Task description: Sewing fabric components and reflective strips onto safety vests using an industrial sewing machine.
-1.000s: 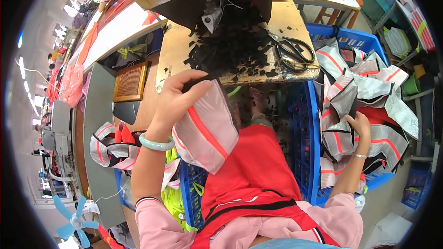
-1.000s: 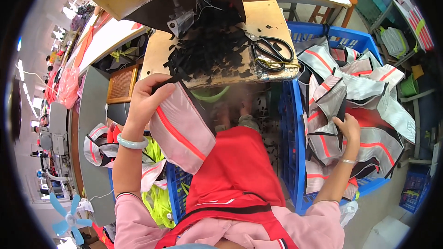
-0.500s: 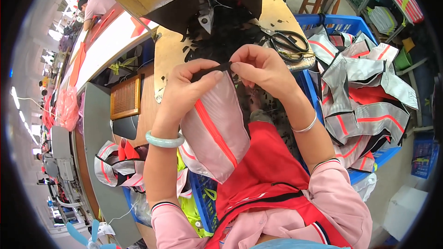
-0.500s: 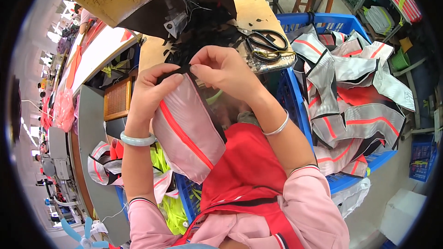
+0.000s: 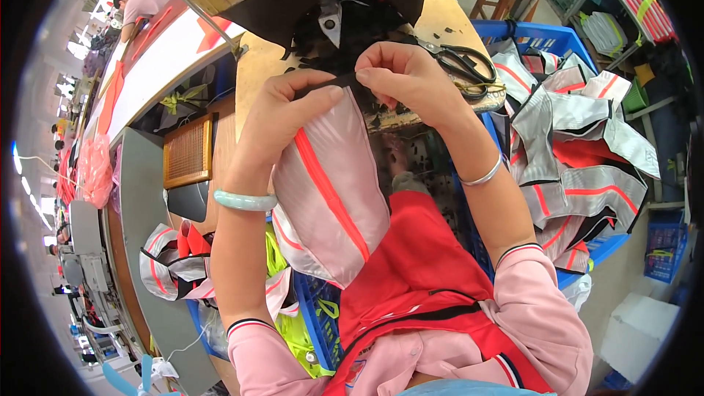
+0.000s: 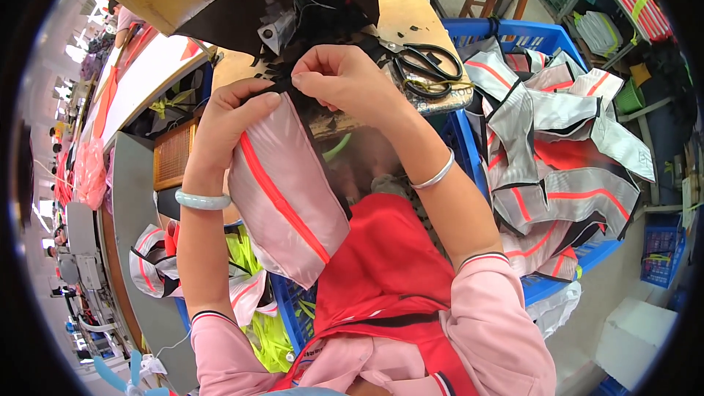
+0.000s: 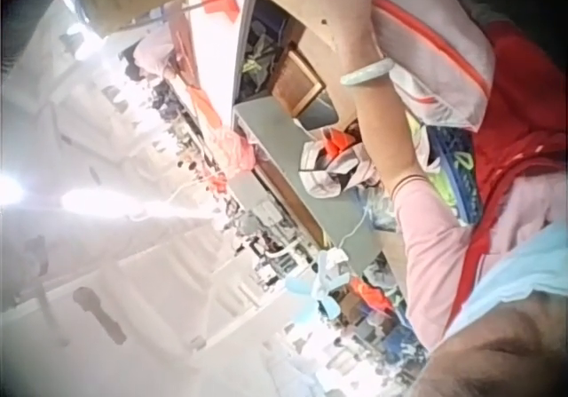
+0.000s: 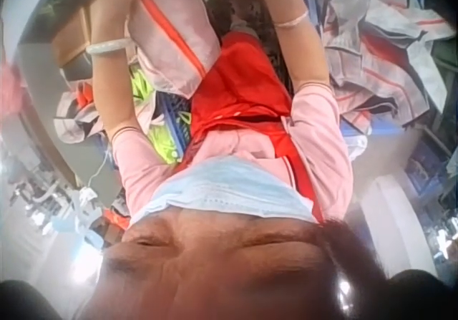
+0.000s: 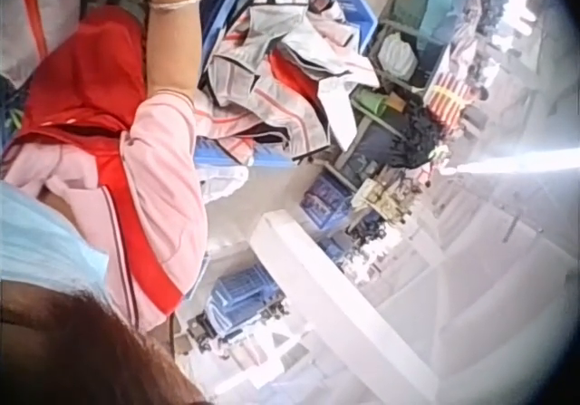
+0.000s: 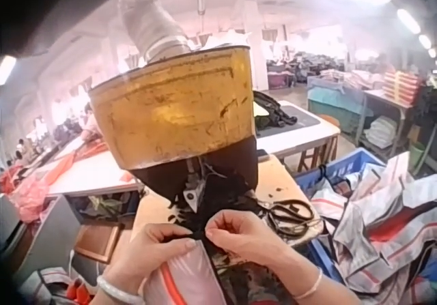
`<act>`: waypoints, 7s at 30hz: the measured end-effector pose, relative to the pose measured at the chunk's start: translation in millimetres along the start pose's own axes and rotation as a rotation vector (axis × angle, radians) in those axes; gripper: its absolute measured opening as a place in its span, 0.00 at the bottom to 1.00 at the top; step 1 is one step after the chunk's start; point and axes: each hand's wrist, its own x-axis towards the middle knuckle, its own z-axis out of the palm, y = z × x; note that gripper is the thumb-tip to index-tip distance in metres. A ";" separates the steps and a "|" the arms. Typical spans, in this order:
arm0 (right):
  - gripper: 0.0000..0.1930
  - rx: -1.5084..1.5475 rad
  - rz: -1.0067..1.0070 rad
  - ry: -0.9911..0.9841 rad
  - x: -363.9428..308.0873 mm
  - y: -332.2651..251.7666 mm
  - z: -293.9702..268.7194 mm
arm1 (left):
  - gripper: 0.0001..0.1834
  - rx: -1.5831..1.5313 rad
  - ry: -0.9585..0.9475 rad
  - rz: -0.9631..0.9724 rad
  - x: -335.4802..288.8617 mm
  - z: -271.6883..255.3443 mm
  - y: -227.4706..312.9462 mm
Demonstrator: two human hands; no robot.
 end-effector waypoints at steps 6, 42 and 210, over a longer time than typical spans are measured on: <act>0.07 0.063 -0.006 0.114 14.7 7.3 6.3 | 0.17 -0.078 0.014 -0.026 21.2 -6.3 -4.8; 0.07 -0.797 -0.416 0.503 -6.8 11.7 2.2 | 0.14 -0.034 0.005 -0.002 19.3 -8.4 -3.8; 0.06 0.598 0.120 0.146 34.4 11.4 13.7 | 0.18 -0.286 -0.003 -0.158 30.3 -32.7 -2.9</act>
